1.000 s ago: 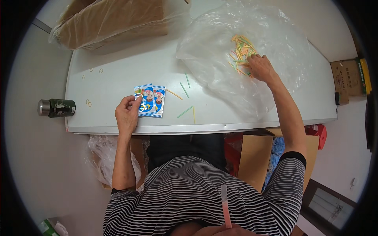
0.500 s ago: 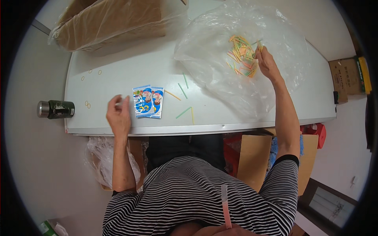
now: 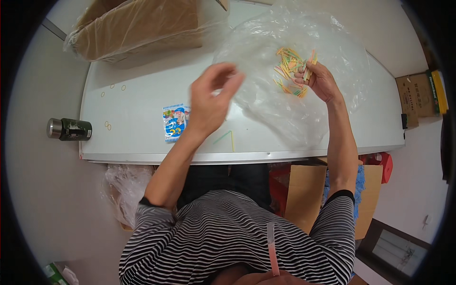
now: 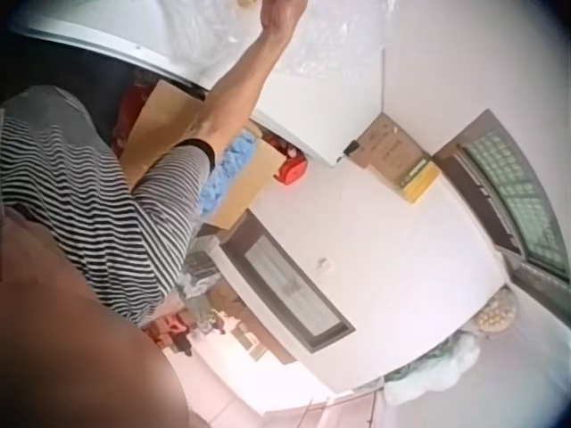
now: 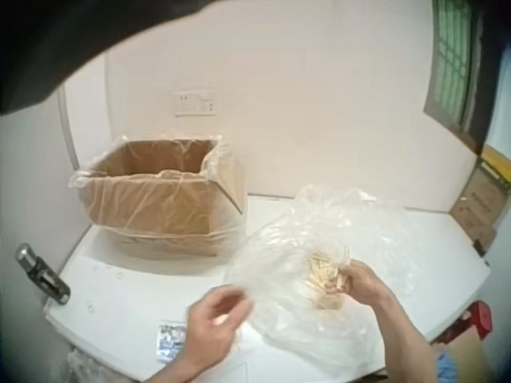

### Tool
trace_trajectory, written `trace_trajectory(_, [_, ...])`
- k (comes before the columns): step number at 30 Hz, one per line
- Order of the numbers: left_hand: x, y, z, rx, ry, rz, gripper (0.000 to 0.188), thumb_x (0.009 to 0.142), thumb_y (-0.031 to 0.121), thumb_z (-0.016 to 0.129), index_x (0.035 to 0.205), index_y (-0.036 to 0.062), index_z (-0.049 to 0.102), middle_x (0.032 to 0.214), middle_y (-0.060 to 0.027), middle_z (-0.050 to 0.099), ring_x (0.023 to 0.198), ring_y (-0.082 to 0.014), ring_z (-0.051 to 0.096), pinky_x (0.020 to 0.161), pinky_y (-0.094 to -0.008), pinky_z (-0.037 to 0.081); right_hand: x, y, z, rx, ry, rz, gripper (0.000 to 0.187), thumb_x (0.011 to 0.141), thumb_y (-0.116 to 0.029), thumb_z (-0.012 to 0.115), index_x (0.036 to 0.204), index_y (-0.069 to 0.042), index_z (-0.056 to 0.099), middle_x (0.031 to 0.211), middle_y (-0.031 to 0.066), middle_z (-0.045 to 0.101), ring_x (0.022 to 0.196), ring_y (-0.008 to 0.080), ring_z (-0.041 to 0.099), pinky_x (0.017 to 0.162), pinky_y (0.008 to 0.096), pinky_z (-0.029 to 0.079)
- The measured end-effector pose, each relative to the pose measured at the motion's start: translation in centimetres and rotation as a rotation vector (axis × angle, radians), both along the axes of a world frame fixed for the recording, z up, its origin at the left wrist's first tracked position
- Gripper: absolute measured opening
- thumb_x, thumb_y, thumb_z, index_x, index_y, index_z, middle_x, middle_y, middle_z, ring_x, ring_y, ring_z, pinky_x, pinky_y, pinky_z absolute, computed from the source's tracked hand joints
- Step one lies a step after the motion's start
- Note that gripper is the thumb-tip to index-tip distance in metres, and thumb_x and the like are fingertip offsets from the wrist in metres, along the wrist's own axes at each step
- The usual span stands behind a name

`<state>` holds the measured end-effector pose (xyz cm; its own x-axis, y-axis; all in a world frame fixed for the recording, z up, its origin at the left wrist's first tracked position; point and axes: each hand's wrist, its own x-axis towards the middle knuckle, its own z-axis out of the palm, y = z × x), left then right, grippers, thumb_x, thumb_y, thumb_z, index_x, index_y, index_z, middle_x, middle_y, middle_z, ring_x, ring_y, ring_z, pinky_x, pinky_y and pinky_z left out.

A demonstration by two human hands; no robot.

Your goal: Packaging bunches of thin incense sticks into small plastic packets.

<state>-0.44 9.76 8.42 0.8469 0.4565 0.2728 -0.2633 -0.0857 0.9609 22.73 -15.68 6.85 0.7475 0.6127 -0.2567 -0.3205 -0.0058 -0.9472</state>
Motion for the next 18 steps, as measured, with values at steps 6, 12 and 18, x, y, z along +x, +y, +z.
trace_trajectory(6, [11.0, -4.1, -0.8, -0.168, 0.037, -0.258, 0.043, 0.094, 0.035, 0.063, 0.109, -0.0052, 0.063, 0.101, -0.0132, 0.067, 0.093, -0.0166, 0.065, 0.081, -0.0303, 0.052, -5.5, 2.7, 2.1, 0.027, 0.156, 0.275, 0.026, 0.100, -0.025, 0.052, 0.108, -0.001, 0.056, 0.089, 0.0101, 0.064, 0.077, 0.0210, 0.067, 0.060, 0.0300, 0.058])
trace_trajectory(12, [9.3, -3.7, -2.7, -0.212, 0.255, -0.517, 0.052, 0.099, 0.043, 0.054, 0.112, -0.0061, 0.064, 0.104, -0.0110, 0.067, 0.095, -0.0162, 0.062, 0.085, -0.0297, 0.050, -8.9, 4.9, 0.1, 0.116, 0.311, 0.389, 0.024, 0.100, -0.023, 0.051, 0.108, -0.001, 0.056, 0.087, 0.0118, 0.064, 0.074, 0.0237, 0.068, 0.054, 0.0309, 0.058])
trace_trajectory(18, [5.9, -3.1, -5.2, -0.273, 0.370, -0.373, 0.054, 0.099, 0.046, 0.052, 0.103, -0.0058, 0.066, 0.094, -0.0092, 0.067, 0.077, -0.0135, 0.061, 0.070, -0.0277, 0.050, -12.2, 8.0, -3.1, 0.218, 0.510, 0.372, 0.024, 0.101, -0.021, 0.047, 0.111, -0.001, 0.056, 0.092, 0.0097, 0.065, 0.080, 0.0207, 0.067, 0.059, 0.0297, 0.059])
